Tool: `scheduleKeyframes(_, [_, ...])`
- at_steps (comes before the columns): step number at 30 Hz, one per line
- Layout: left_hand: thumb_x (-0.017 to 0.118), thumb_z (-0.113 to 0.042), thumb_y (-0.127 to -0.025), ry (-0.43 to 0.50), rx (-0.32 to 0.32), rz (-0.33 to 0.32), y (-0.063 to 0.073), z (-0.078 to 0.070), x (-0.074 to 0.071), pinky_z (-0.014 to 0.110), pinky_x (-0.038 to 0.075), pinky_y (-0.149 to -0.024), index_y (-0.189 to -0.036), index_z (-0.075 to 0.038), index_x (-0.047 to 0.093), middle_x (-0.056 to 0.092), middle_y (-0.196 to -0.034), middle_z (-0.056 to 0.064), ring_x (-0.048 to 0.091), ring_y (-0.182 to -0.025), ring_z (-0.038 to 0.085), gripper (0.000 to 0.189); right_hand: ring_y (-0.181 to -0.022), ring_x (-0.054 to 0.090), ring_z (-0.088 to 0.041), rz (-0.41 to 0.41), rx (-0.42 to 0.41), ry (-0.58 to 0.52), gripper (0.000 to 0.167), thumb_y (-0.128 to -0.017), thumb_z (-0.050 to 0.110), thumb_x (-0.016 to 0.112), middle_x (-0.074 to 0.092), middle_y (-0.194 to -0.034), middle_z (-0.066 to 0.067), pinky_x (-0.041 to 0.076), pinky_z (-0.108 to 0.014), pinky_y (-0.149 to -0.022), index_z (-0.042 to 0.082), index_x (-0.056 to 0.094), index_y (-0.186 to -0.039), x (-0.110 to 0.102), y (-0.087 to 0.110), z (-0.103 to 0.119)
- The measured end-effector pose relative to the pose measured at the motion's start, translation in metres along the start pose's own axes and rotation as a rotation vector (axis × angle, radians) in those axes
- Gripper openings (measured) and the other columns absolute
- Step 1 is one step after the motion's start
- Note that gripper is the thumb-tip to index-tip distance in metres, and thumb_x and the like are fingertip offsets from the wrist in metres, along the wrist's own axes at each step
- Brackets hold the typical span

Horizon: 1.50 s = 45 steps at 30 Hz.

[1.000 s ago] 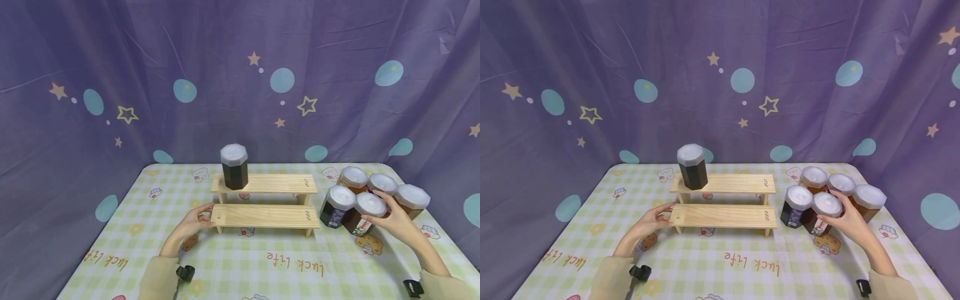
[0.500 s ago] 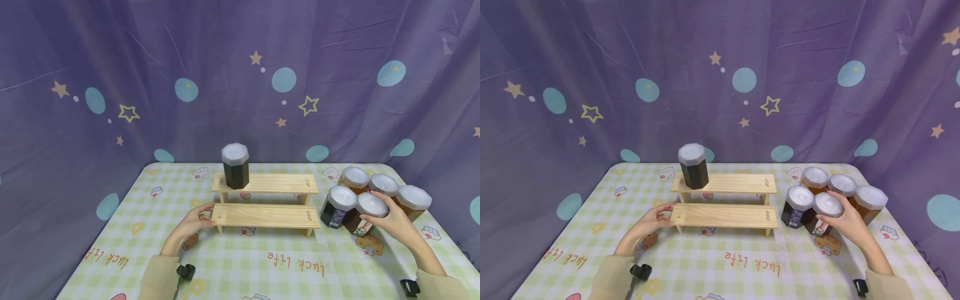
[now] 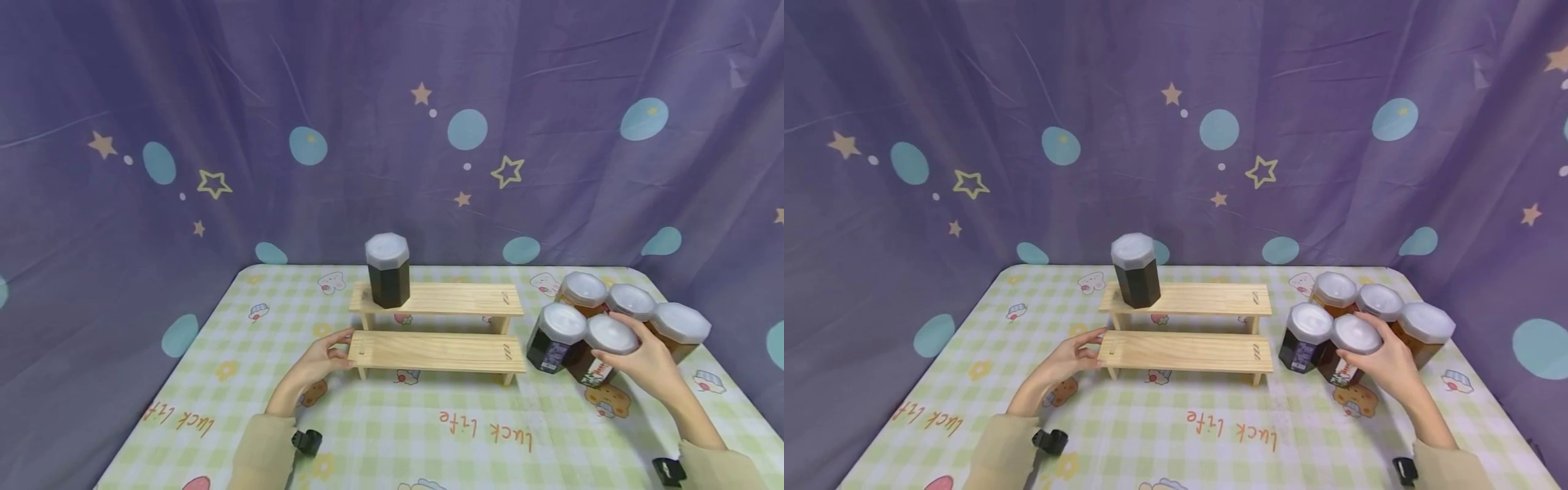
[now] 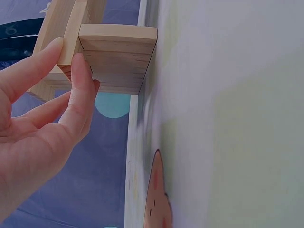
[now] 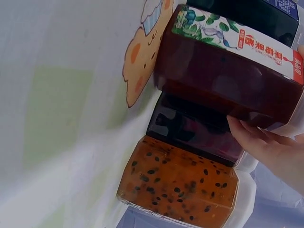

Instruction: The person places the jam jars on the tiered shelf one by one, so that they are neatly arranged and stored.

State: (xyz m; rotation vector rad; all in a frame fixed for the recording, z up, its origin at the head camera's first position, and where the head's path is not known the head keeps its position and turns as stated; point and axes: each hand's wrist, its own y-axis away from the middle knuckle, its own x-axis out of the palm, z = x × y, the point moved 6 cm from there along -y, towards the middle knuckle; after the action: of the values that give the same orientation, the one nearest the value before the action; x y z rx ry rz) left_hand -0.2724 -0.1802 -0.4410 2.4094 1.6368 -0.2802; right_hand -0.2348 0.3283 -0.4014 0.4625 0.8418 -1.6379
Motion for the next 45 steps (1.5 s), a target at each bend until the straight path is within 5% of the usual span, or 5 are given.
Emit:
scheduleKeyframes(15, [0.061,0.003,-0.079,0.01,-0.029,-0.019,-0.002,0.0,0.001,0.042,0.047,-0.075,-0.136,0.005,0.028,0.036,-0.125,0.027,0.057,-0.084,0.02,0.066,-0.095,0.043,-0.05,-0.081,0.003,0.03,0.076,-0.069,0.022,0.075,0.04,-0.117,-0.038,0.038,-0.053,-0.068,-0.001,0.037,-0.131,-0.019,0.0,0.013])
scheduleKeyframes(22, [0.061,0.002,-0.079,0.012,-0.023,-0.013,-0.002,0.0,0.001,0.043,0.047,-0.076,-0.136,0.006,0.027,0.035,-0.125,0.027,0.057,-0.084,0.02,0.066,-0.087,0.046,-0.043,-0.115,-0.022,0.048,0.074,-0.067,0.02,0.077,0.045,-0.11,-0.034,0.034,-0.017,-0.056,-0.001,0.041,-0.129,-0.032,0.0,0.021])
scheduleKeyframes(25, [0.061,0.002,-0.079,0.012,-0.02,-0.009,-0.001,0.001,0.001,0.04,0.048,-0.074,-0.136,0.006,0.026,0.036,-0.125,0.027,0.057,-0.084,0.02,0.067,-0.087,0.046,-0.043,-0.115,-0.025,0.054,0.075,-0.068,0.021,0.076,0.045,-0.112,-0.034,0.032,-0.011,-0.053,0.0,0.041,-0.13,-0.038,-0.001,0.025])
scheduleKeyframes(45, [0.061,0.001,-0.079,0.017,-0.014,-0.009,-0.001,0.003,0.0,0.04,0.048,-0.075,-0.136,0.005,0.027,0.036,-0.125,0.026,0.057,-0.085,0.02,0.067,-0.088,0.044,-0.046,-0.052,-0.004,0.119,0.08,-0.073,0.028,0.072,0.04,-0.113,-0.036,0.036,-0.026,-0.051,0.002,0.03,-0.136,-0.067,-0.016,0.052])
